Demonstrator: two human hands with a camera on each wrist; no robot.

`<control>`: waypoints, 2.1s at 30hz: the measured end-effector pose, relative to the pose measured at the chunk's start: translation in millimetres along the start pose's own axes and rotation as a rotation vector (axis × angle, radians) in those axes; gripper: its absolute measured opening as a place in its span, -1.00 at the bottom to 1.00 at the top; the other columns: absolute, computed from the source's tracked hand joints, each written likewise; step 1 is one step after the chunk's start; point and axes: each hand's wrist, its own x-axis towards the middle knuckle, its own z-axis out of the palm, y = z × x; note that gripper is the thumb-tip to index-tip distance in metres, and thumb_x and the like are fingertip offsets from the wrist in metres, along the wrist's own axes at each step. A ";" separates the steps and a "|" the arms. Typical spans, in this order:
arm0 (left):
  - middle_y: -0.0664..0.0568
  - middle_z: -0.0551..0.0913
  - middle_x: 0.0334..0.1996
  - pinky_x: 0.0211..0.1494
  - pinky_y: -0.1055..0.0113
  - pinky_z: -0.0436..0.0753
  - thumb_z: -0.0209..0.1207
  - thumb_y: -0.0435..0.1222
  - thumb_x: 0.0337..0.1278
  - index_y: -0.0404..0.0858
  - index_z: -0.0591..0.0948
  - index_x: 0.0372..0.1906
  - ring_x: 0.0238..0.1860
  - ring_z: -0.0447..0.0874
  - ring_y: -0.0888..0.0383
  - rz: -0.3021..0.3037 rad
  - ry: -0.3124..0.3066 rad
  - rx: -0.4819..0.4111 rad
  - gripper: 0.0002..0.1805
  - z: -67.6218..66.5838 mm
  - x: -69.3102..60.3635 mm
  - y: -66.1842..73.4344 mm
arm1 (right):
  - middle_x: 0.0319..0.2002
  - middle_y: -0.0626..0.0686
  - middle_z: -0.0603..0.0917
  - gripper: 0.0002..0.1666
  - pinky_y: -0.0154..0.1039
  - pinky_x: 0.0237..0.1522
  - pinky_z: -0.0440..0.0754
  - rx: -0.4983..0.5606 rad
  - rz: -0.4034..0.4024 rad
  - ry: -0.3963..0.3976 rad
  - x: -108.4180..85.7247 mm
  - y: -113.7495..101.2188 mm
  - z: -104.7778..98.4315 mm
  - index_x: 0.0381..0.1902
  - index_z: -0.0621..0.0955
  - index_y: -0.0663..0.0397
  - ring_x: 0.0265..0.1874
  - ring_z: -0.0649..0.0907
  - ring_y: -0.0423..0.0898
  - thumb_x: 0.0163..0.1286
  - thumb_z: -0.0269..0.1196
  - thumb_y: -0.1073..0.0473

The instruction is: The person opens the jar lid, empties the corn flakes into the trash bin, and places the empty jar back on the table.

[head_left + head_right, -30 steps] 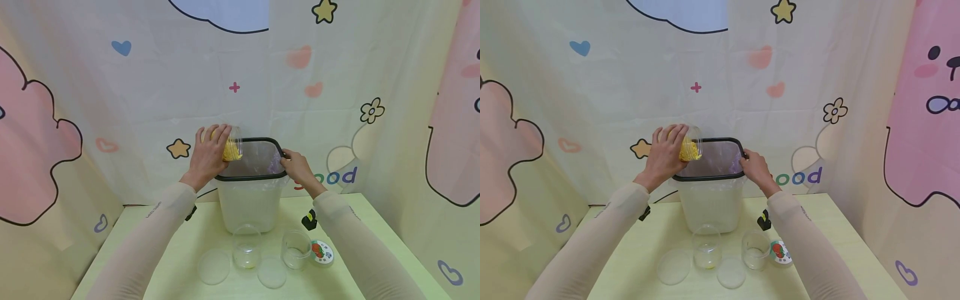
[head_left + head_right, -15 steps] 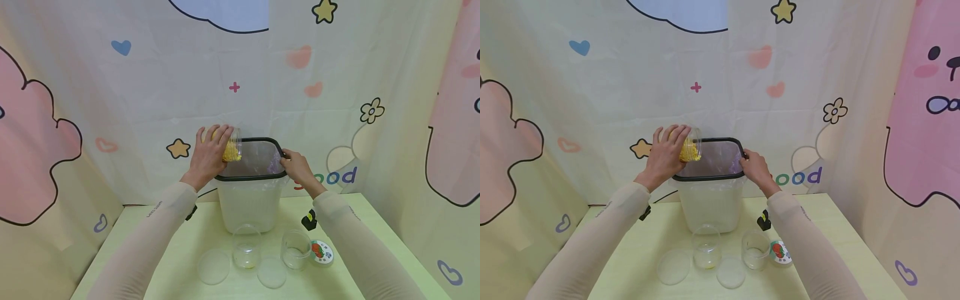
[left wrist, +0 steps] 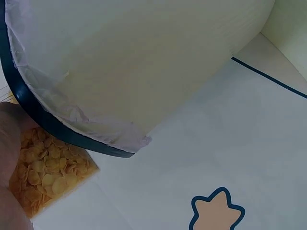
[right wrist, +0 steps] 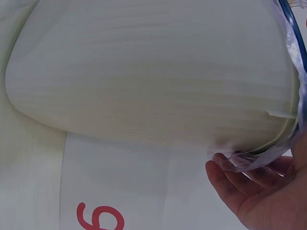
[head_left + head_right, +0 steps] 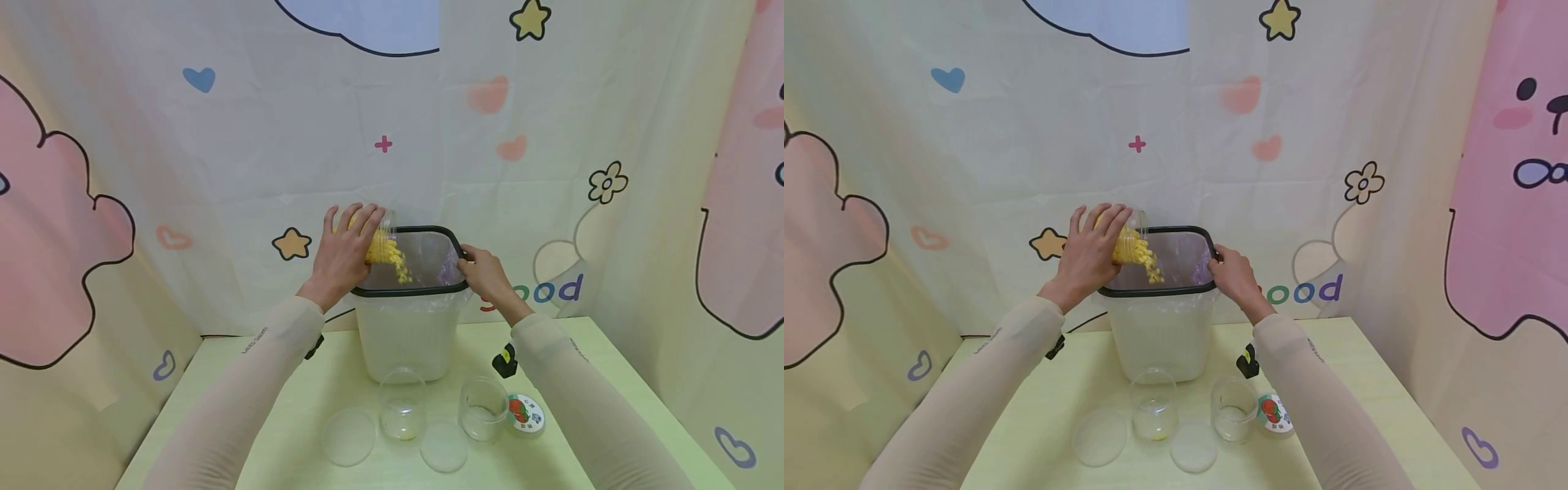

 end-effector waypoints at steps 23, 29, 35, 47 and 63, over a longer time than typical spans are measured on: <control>0.00 0.25 0.43 0.54 -0.15 0.05 0.40 -0.25 -0.14 -0.07 0.12 0.48 0.46 0.13 -0.05 0.008 -0.008 0.008 0.02 -1.9 1.2 -0.5 | 0.28 0.33 0.51 -0.38 -0.05 0.09 0.54 0.025 0.005 -0.006 -3.0 -1.8 0.2 0.47 0.25 0.24 0.15 0.54 0.17 0.50 -0.06 0.18; 0.01 0.25 0.43 0.55 -0.14 0.03 0.38 -0.27 -0.09 -0.06 0.12 0.48 0.46 0.13 -0.05 0.014 -0.006 0.020 -0.01 -2.1 1.2 -0.4 | 0.28 0.33 0.51 -0.38 -0.02 0.11 0.55 0.023 0.002 -0.007 -4.0 -3.0 -0.2 0.47 0.25 0.24 0.14 0.54 0.17 0.50 -0.06 0.18; 0.01 0.24 0.44 0.56 -0.15 0.03 0.37 -0.30 -0.09 -0.06 0.12 0.48 0.47 0.12 -0.05 0.021 -0.004 0.024 -0.01 -2.4 2.3 0.0 | 0.28 0.34 0.50 -0.39 -0.03 0.09 0.55 0.027 -0.001 -0.005 -4.7 -4.4 -1.3 0.46 0.27 0.24 0.11 0.54 0.17 0.50 -0.06 0.18; 0.00 0.23 0.45 0.56 -0.15 0.01 0.33 -0.31 -0.05 -0.05 0.11 0.50 0.48 0.10 -0.06 0.032 -0.012 0.034 -0.03 -2.7 1.7 -0.3 | 0.29 0.33 0.50 -0.38 -0.19 -0.09 0.53 0.037 0.014 -0.012 -5.2 -3.9 -1.2 0.47 0.25 0.23 0.02 0.54 0.13 0.51 -0.06 0.18; 0.00 0.20 0.46 0.57 -0.16 -0.02 0.42 -0.25 -0.10 -0.03 0.10 0.49 0.49 0.09 -0.06 0.047 -0.014 0.033 0.03 -2.7 1.3 -0.4 | 0.33 0.34 0.44 -0.37 -0.10 0.04 0.59 0.049 0.025 -0.029 -5.1 -4.8 -1.4 0.48 0.21 0.23 0.11 0.54 0.15 0.53 -0.07 0.16</control>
